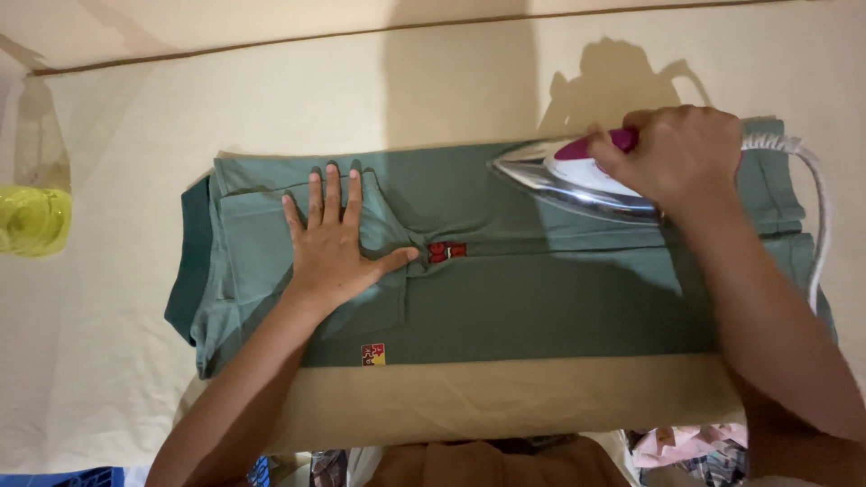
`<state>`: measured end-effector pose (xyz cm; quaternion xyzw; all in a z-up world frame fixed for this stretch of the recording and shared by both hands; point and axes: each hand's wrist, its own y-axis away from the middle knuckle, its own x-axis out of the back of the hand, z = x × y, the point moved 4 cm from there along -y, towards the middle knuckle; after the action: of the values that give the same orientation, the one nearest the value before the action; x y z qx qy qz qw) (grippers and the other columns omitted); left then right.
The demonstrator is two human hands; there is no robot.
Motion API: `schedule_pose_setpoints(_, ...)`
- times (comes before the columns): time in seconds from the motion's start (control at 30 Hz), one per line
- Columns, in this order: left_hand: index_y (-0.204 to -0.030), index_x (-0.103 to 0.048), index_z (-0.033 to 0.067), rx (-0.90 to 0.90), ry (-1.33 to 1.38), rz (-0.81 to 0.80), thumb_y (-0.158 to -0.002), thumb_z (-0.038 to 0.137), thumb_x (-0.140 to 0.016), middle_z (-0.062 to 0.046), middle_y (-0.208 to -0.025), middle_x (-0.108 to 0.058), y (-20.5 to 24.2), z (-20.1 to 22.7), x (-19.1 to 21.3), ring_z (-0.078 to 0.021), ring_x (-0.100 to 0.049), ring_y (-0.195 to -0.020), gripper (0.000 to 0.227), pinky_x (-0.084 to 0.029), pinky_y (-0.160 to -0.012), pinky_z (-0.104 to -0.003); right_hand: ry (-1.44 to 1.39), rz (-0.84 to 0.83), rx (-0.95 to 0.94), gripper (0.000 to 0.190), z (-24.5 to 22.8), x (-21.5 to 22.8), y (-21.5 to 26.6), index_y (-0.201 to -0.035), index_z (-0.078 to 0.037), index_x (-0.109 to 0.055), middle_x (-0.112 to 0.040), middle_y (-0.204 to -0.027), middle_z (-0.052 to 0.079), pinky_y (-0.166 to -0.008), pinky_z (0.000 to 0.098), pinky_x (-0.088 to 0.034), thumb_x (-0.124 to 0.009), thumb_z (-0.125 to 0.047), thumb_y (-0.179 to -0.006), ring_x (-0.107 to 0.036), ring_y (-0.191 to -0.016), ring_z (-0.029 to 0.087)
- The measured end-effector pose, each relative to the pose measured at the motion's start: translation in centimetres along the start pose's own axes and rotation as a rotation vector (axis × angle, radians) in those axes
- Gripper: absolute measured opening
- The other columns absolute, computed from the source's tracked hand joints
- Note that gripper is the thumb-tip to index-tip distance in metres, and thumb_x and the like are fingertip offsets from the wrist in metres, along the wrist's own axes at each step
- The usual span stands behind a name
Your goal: Ironing and folding a green polo shirt using a steam iron and water spray.
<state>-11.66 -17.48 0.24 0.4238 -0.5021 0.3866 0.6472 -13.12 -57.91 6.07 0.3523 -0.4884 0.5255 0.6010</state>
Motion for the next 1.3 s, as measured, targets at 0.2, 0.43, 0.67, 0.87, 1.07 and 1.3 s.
schedule_pose_setpoints(0.2,-0.166,0.000,0.0191,-0.027,-0.019,0.059,-0.074,0.098,-0.038,-0.014,-0.172,0.008,-0.1,-0.2,-0.5,-0.0367,0.011,-0.157,0.127,0.010,-0.119,-0.066,-0.098,0.215,0.415,0.057,-1.3,-0.5,0.6,-0.061,-0.025,-0.062,-0.057,-0.054,-0.010,-0.048,0.0317,-0.039,-0.050,-0.067,-0.099,-0.057,-0.050,0.013)
schedule_pose_setpoints(0.43,-0.167,-0.002,0.0183,-0.049,0.013,0.085,-0.075,0.097,-0.041,-0.015,-0.172,0.009,0.0,-0.4,-0.5,-0.0359,0.013,-0.157,0.126,0.012,-0.119,-0.065,-0.041,0.288,0.145,0.068,-2.4,0.4,-0.9,-0.069,-0.025,-0.070,-0.056,-0.051,-0.003,-0.045,0.0348,-0.039,-0.041,-0.071,-0.111,-0.060,-0.049,0.021)
schedule_pose_setpoints(0.67,-0.168,-0.017,0.0112,-0.061,0.116,0.058,-0.074,0.092,-0.056,-0.027,-0.171,-0.009,0.4,0.2,0.7,-0.0507,-0.004,-0.156,0.130,0.010,-0.115,-0.076,-0.107,0.320,0.251,0.050,-3.8,0.2,0.8,-0.065,-0.032,-0.062,-0.064,-0.062,-0.004,-0.068,0.0305,-0.054,-0.057,-0.076,-0.090,-0.071,-0.067,0.020)
schedule_pose_setpoints(0.87,-0.168,-0.014,0.0115,-0.035,0.134,0.025,-0.076,0.091,-0.056,-0.025,-0.172,-0.006,0.5,0.4,1.4,-0.0482,-0.003,-0.157,0.128,0.009,-0.117,-0.073,-0.138,0.294,0.111,0.064,-5.6,0.6,-1.4,-0.068,-0.031,-0.068,-0.064,-0.059,0.005,-0.061,0.0397,-0.052,-0.051,-0.083,-0.102,-0.073,-0.066,0.033)
schedule_pose_setpoints(1.07,-0.168,-0.008,0.0115,-0.028,0.120,-0.026,-0.075,0.094,-0.053,-0.023,-0.172,0.001,0.3,0.3,1.3,-0.0467,0.002,-0.157,0.132,0.012,-0.116,-0.074,-0.187,0.270,0.327,0.047,-6.6,2.3,1.0,-0.063,-0.035,-0.062,-0.063,-0.060,-0.006,-0.069,0.0308,-0.052,-0.064,-0.075,-0.086,-0.073,-0.071,0.021)
schedule_pose_setpoints(1.3,-0.167,-0.014,0.0061,-0.059,0.149,0.042,-0.075,0.092,-0.057,-0.027,-0.171,-0.007,0.7,0.4,1.6,-0.0494,-0.004,-0.156,0.133,0.010,-0.117,-0.073,-0.117,0.293,0.085,0.069,-8.2,1.1,-1.7,-0.066,-0.028,-0.068,-0.065,-0.058,0.004,-0.062,0.0418,-0.051,-0.050,-0.083,-0.104,-0.072,-0.063,0.035)
